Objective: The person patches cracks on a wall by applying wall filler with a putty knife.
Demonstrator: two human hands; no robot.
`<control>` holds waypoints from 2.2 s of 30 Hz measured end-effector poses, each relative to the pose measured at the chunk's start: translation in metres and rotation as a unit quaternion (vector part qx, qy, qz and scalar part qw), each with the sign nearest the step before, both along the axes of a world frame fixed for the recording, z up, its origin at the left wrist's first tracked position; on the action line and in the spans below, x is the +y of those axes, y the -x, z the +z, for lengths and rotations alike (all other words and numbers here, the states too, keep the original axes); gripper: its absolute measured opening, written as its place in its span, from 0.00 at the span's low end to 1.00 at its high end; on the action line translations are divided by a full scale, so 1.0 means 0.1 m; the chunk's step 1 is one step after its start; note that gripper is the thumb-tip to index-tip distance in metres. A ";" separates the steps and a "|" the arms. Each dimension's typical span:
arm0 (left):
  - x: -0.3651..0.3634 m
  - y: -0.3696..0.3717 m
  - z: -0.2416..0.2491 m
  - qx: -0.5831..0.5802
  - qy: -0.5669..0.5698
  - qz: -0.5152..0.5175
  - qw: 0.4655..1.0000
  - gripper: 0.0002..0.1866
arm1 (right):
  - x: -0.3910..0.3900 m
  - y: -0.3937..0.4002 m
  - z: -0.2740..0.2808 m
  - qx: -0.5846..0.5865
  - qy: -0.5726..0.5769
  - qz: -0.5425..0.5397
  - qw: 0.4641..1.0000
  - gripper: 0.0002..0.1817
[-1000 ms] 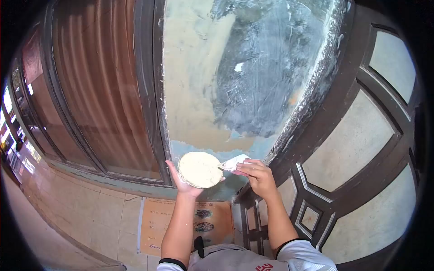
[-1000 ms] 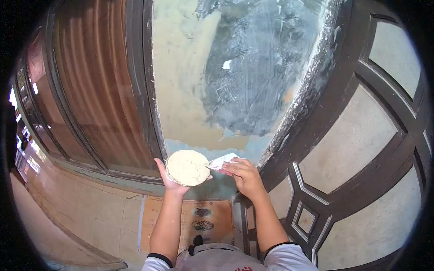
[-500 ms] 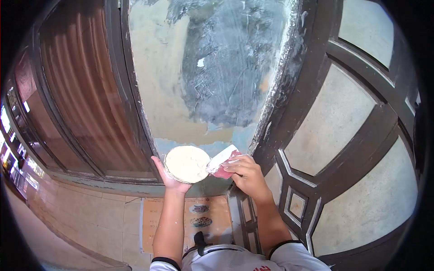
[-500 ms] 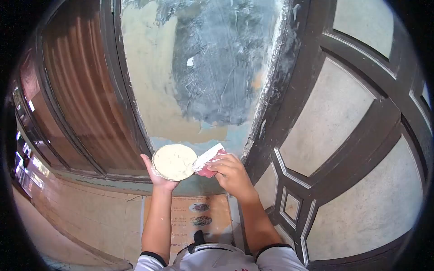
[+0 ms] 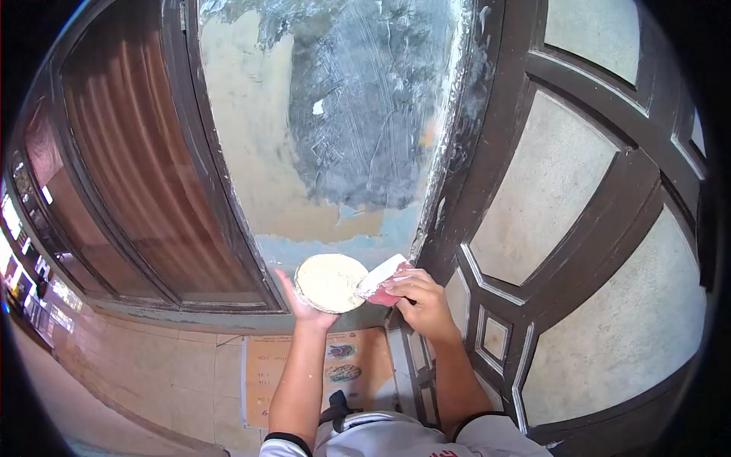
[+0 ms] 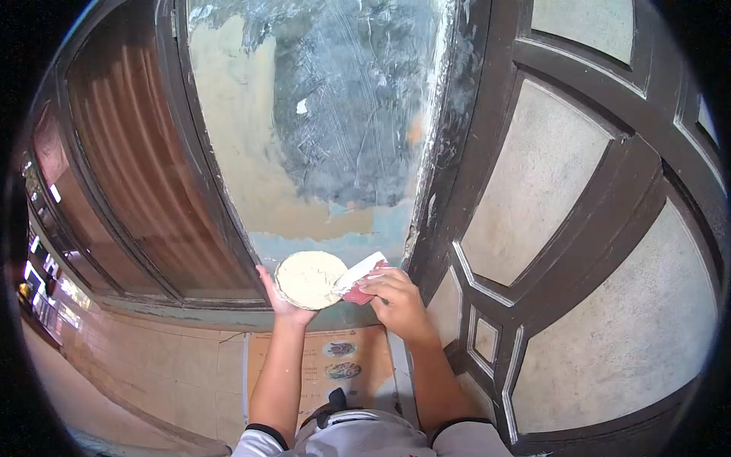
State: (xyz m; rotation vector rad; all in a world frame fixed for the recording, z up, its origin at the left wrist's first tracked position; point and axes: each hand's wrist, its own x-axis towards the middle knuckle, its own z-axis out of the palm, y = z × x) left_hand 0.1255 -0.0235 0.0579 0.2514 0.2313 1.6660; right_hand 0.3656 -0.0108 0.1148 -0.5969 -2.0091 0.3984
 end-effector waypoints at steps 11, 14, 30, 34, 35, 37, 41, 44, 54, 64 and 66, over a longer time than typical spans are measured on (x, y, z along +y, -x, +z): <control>0.18 0.27 -0.01 -0.001 -0.015 -0.033 0.999 0.61 | 0.20 0.26 0.02 0.021 -0.009 -0.034 0.999 0.14; 0.20 0.40 0.06 -0.010 -0.058 -0.077 0.995 0.63 | 0.29 0.39 0.03 0.019 -0.017 -0.060 0.998 0.15; 0.34 1.03 -0.04 -0.044 -0.112 -0.125 0.985 0.64 | 0.72 1.14 -0.13 0.026 0.016 -0.135 0.990 0.12; 0.27 1.15 -0.26 -0.041 -0.098 -0.095 0.990 0.65 | 0.91 1.21 -0.19 -0.075 0.089 -0.191 0.975 0.10; 0.23 1.17 -0.31 -0.037 -0.084 -0.079 0.993 0.65 | 0.99 1.23 -0.26 -0.089 0.127 -0.201 0.967 0.09; 0.15 1.20 -0.32 -0.054 -0.077 -0.073 0.993 0.65 | 1.18 1.25 -0.39 -0.093 0.134 -0.197 0.967 0.08; 0.06 1.34 -0.42 -0.038 -0.086 -0.024 0.995 0.66 | 1.81 1.27 -0.79 -0.077 0.061 -0.143 0.985 0.05; 0.00 1.40 -0.44 -0.037 -0.109 0.003 0.993 0.67 | 2.11 1.33 -0.84 -0.110 0.040 -0.145 0.982 0.06; -0.24 1.32 -0.75 -0.047 -0.099 0.074 0.991 0.67 | 2.48 1.53 -0.79 -0.150 0.003 -0.160 0.976 0.03; -0.22 1.42 -0.86 -0.007 -0.120 0.107 0.987 0.66 | 2.49 1.59 -0.67 -0.143 -0.021 -0.173 0.974 0.02; -0.19 1.41 -0.86 -0.021 -0.121 0.103 0.987 0.66 | 2.51 1.55 -0.78 -0.141 -0.030 -0.160 0.977 0.02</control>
